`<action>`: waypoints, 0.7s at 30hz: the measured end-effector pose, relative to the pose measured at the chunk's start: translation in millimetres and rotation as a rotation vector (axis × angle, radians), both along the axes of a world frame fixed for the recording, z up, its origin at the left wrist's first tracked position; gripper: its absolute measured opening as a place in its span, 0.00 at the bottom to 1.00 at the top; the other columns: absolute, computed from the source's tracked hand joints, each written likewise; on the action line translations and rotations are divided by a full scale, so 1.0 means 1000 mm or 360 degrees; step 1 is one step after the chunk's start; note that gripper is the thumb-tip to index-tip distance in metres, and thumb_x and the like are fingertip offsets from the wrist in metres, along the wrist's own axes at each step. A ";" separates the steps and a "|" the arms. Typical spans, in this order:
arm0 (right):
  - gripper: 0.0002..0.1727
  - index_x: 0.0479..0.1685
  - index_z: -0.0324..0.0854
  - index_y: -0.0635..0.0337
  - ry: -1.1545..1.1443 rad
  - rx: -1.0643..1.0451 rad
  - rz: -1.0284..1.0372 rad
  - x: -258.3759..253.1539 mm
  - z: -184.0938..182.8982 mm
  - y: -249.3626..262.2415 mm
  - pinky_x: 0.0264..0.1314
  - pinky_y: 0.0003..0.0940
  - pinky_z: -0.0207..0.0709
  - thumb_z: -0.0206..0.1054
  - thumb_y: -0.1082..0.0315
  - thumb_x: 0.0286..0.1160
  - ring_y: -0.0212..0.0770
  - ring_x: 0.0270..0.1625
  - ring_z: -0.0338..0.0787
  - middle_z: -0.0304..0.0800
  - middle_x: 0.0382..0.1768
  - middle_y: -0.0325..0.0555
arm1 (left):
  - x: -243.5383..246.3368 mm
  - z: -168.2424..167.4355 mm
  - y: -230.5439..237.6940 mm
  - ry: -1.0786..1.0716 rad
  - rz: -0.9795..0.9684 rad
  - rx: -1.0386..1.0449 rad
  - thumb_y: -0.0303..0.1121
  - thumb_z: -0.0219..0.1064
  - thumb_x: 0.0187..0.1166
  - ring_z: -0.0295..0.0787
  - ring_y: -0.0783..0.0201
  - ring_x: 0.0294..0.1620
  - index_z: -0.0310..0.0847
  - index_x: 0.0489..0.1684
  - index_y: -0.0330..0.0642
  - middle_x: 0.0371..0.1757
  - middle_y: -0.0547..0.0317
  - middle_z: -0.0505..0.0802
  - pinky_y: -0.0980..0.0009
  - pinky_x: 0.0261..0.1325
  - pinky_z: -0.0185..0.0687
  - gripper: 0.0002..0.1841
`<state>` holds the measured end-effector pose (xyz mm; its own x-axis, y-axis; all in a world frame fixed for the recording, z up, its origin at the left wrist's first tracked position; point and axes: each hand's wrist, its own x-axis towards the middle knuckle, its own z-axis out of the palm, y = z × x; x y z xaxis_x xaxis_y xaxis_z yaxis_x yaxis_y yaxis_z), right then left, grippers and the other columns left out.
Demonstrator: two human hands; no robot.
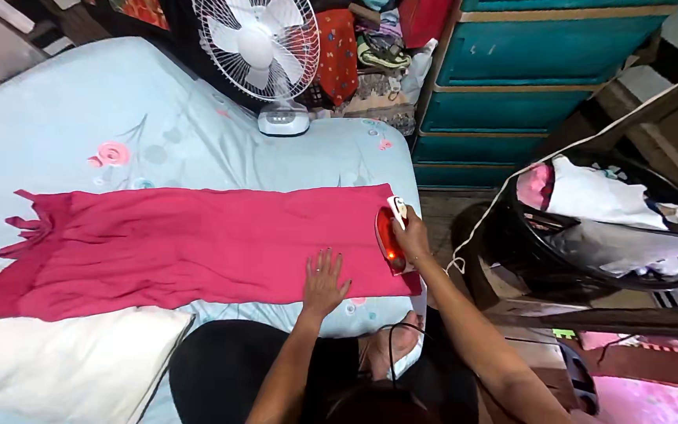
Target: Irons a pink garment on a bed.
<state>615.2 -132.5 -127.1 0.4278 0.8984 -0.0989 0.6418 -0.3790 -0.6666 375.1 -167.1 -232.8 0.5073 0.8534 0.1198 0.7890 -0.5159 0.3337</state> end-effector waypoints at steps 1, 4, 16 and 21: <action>0.29 0.83 0.69 0.67 -0.0007 -0.0010 -0.0057 0.001 -0.001 0.015 0.76 0.59 0.74 0.64 0.63 0.86 0.65 0.71 0.85 0.84 0.67 0.70 | 0.000 -0.008 -0.001 -0.0006 0.0002 0.0093 0.53 0.61 0.80 0.66 0.31 0.88 0.73 0.84 0.38 0.86 0.32 0.74 0.26 0.84 0.49 0.36; 0.30 0.83 0.67 0.65 -0.0020 -0.0061 -0.0131 0.012 -0.006 0.063 0.72 0.66 0.74 0.64 0.61 0.87 0.69 0.69 0.85 0.84 0.65 0.72 | 0.000 -0.016 0.002 -0.0022 0.0008 0.0264 0.52 0.61 0.77 0.73 0.31 0.83 0.78 0.80 0.37 0.82 0.33 0.79 0.25 0.80 0.58 0.35; 0.31 0.89 0.62 0.53 -0.0008 -0.0242 -0.0019 0.027 -0.002 0.063 0.62 0.69 0.78 0.59 0.55 0.90 0.70 0.60 0.89 0.89 0.56 0.70 | 0.002 -0.024 0.002 -0.0159 0.0064 0.0340 0.51 0.58 0.75 0.77 0.30 0.80 0.82 0.75 0.39 0.78 0.35 0.84 0.24 0.75 0.62 0.33; 0.31 0.89 0.63 0.56 0.0001 -0.0276 -0.0221 0.017 0.006 0.030 0.70 0.62 0.76 0.61 0.59 0.89 0.64 0.64 0.89 0.89 0.61 0.68 | 0.002 -0.022 0.001 -0.0170 0.0058 0.0334 0.50 0.59 0.75 0.77 0.30 0.79 0.82 0.75 0.38 0.78 0.35 0.83 0.24 0.74 0.63 0.33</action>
